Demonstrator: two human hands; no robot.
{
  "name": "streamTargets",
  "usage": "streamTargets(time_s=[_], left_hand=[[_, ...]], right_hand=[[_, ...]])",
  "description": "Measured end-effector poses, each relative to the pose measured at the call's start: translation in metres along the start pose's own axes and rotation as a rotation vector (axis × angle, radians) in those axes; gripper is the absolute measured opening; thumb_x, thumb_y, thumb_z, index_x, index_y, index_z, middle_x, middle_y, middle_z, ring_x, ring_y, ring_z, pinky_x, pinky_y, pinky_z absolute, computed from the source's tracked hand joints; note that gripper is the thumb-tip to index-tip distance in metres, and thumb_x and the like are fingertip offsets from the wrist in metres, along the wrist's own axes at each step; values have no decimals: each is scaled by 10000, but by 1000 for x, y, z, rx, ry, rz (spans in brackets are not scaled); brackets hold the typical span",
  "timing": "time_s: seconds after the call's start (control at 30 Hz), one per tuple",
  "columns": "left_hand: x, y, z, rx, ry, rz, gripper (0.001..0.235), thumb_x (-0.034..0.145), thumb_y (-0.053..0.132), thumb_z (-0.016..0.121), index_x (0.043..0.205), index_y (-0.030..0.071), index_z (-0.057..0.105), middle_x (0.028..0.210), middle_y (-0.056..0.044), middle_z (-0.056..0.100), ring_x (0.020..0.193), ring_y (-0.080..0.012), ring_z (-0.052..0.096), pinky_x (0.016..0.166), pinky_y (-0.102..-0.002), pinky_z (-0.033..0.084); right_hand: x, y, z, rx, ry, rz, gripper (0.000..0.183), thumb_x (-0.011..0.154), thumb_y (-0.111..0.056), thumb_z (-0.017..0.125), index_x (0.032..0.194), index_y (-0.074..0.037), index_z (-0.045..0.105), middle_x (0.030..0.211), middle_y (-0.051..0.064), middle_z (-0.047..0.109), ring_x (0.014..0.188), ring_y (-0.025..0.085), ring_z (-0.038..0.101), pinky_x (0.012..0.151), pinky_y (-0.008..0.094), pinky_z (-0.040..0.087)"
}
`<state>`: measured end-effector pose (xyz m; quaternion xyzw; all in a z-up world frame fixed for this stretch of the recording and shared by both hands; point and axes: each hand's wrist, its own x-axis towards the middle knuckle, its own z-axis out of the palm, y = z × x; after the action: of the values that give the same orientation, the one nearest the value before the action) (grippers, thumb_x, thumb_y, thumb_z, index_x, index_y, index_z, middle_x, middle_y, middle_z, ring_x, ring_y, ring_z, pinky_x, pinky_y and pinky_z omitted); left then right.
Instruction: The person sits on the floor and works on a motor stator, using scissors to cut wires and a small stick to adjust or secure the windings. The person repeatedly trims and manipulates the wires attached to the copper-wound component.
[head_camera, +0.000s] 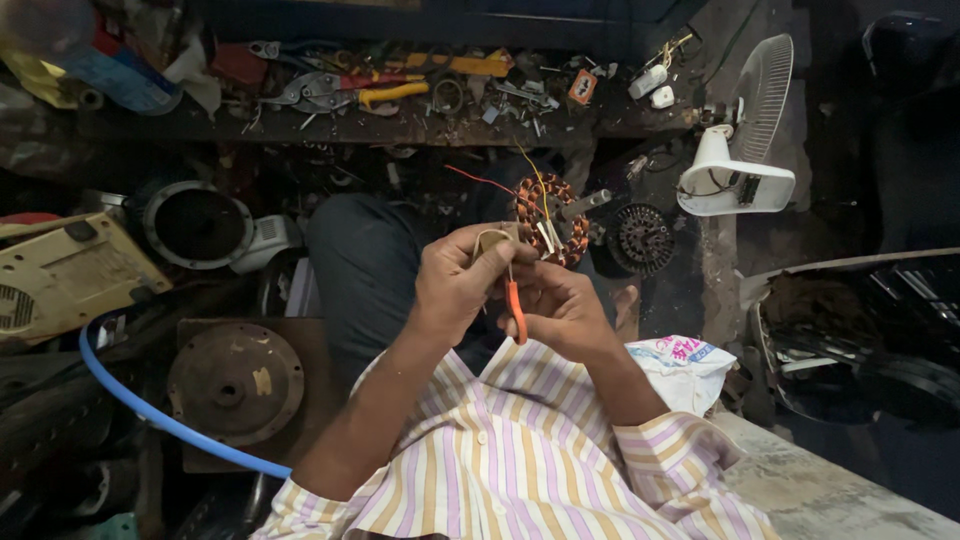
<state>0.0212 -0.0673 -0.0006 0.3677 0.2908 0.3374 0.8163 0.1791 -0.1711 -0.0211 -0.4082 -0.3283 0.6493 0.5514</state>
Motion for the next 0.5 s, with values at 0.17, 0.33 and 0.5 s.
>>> streamTargets(time_s=[0.17,0.33,0.5], left_hand=[[3,-6,-6,-10,12,-27,273,1015,160,657,1176,-57,693,929,-102,766,730,-108,690,601,-237,555],[2,-9,-11,82,46,-27,255,1032,202,670,1120,-30,730,807,-46,706,516,-19,482,428,-186,343],[17,4,-18,-57,95,-58,184,1022,201,633,1022,26,689,777,-46,712,497,-32,514,420,-192,355]], right_hand=[[0,4,4,-14,-50,-117,741,846,67,811,1505,70,472,1336,125,642,1219,213,642,1065,368,545],[-2,9,5,18,-47,-112,657,864,71,812,1455,84,525,1317,138,657,1213,222,649,1045,372,555],[-12,-6,1,-274,14,170,632,796,-4,806,1377,51,563,1178,147,720,1046,213,724,861,346,634]])
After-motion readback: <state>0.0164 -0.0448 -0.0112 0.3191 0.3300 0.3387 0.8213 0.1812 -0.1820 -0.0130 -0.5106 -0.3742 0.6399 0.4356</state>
